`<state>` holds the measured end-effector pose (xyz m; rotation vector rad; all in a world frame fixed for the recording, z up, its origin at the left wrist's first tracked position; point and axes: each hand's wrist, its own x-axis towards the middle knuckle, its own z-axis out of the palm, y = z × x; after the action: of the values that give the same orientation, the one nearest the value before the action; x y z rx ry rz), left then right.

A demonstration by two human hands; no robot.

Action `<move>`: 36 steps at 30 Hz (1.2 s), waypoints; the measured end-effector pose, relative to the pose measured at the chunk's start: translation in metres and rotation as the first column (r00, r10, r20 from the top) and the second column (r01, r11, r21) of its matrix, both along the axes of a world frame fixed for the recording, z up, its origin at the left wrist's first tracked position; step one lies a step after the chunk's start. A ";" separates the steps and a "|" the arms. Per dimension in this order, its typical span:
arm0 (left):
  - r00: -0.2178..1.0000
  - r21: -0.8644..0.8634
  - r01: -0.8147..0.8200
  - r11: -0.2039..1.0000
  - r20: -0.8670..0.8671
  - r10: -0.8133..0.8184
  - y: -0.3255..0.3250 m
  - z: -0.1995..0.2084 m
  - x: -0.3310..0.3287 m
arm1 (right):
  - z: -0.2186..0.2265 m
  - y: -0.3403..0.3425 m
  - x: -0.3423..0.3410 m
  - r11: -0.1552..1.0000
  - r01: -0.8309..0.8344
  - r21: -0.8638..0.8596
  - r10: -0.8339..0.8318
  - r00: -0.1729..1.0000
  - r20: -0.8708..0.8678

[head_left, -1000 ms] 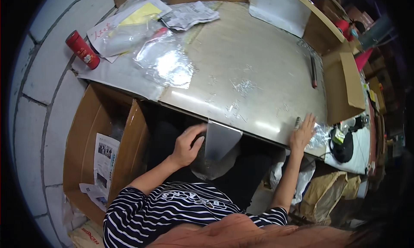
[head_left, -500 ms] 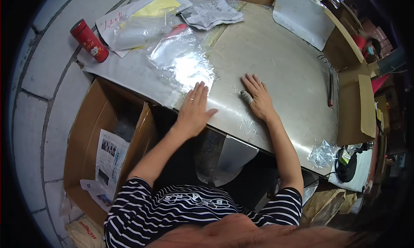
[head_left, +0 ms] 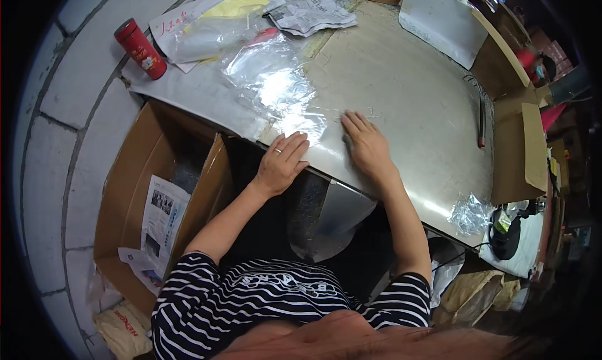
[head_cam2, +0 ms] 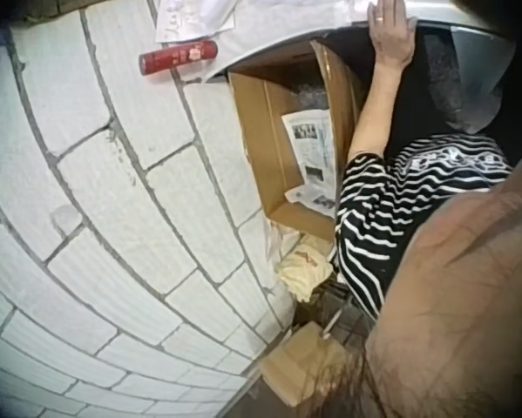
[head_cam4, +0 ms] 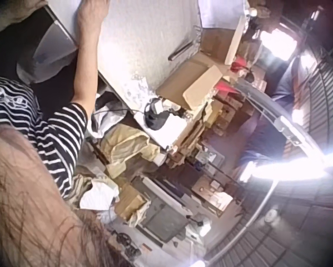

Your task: Packing small components into bubble wrap and then sorting through a pile of metal wire shavings on a workbench.

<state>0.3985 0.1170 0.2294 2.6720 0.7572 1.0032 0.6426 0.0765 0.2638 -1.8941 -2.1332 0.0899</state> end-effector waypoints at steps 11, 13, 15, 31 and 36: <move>0.911 -0.087 0.131 0.988 0.403 -0.085 -0.012 0.000 0.012 | 0.031 -0.096 -0.021 0.936 0.287 0.203 -0.188 0.897 -0.400; 0.912 -0.191 0.105 0.976 0.409 -0.019 -0.016 0.001 0.019 | 0.031 -0.092 -0.031 0.941 0.272 0.201 -0.146 0.862 -0.485; 0.931 -0.221 0.079 0.972 0.365 0.007 -0.015 0.003 0.021 | 0.032 -0.077 -0.043 0.940 0.229 0.252 -0.053 0.830 -0.556; 0.907 -0.533 0.209 0.820 0.419 0.041 -0.036 0.035 -0.011 | 0.027 -0.080 -0.075 0.987 0.156 -0.032 -0.147 0.815 -0.561; 0.896 -0.891 0.444 0.095 0.438 -0.077 -0.062 0.037 -0.011 | 0.029 -0.137 -0.095 0.952 0.277 -0.131 -0.254 0.475 -0.843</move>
<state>0.3872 0.0548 0.2667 1.2926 0.5027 0.4167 0.5474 -0.0602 0.2925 -1.6020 -1.1232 0.7676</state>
